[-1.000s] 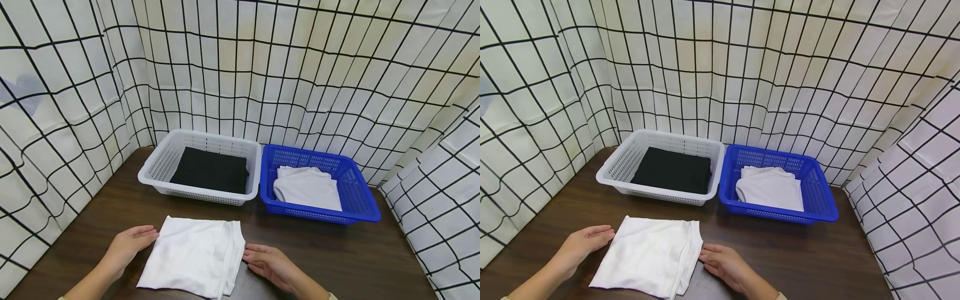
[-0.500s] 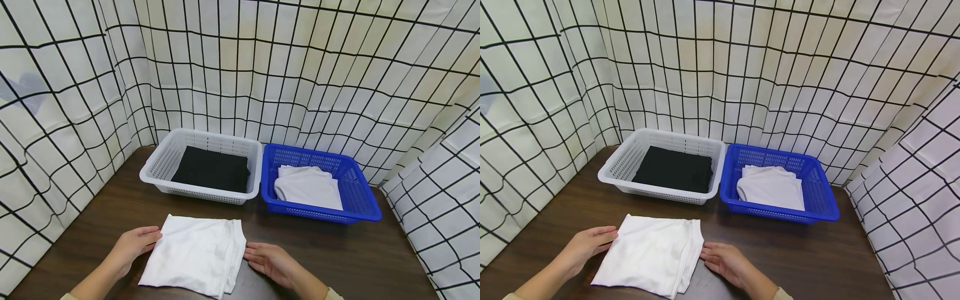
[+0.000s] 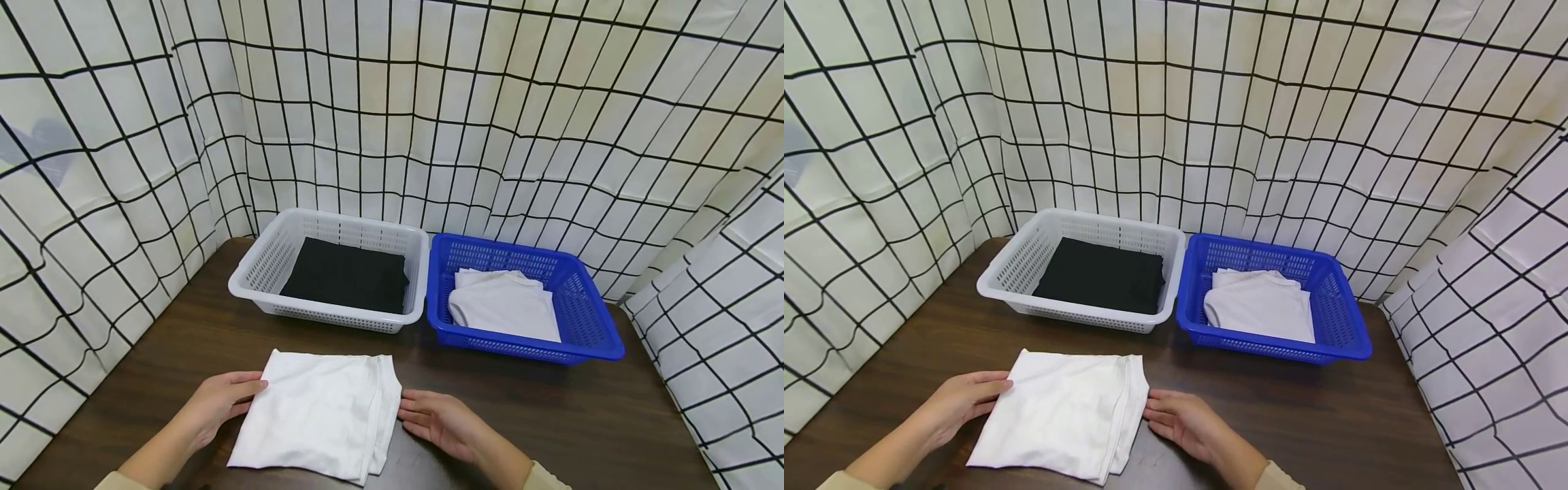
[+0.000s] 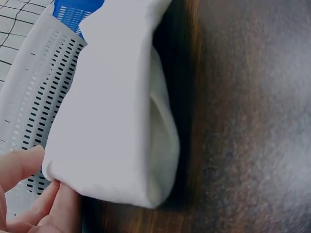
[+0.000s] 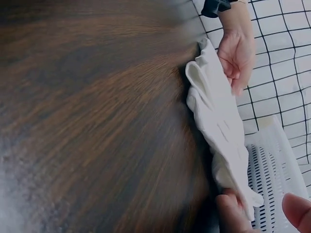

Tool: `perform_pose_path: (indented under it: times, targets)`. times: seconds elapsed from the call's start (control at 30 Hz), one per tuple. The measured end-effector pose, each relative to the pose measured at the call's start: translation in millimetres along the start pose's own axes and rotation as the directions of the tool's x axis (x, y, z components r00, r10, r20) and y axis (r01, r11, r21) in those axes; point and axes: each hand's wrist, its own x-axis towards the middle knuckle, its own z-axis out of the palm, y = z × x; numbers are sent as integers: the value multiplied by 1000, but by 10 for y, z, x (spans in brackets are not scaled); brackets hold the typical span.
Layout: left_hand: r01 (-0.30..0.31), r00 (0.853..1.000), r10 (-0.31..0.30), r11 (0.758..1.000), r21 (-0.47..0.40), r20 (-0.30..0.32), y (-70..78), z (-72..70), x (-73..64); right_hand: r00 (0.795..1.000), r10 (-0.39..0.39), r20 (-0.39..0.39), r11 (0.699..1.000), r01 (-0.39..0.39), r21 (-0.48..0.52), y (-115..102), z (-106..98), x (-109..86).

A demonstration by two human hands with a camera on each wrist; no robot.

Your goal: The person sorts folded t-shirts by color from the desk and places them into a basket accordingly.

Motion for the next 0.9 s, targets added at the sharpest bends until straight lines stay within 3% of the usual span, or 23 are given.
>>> perform_pose_path:
  times: [0.23,0.63,0.9]
  targets:
    - [25,999,-25,1000,-7,-26,-28,5,28,1000,9,17,999,-10,41,33,28,92]
    - [36,999,-36,999,-4,-14,-46,26,53,999,-29,27,997,31,-71,-1,117,162]
    - [46,999,-46,999,-3,-10,-46,38,49,999,-32,4,996,32,-78,87,214,224]
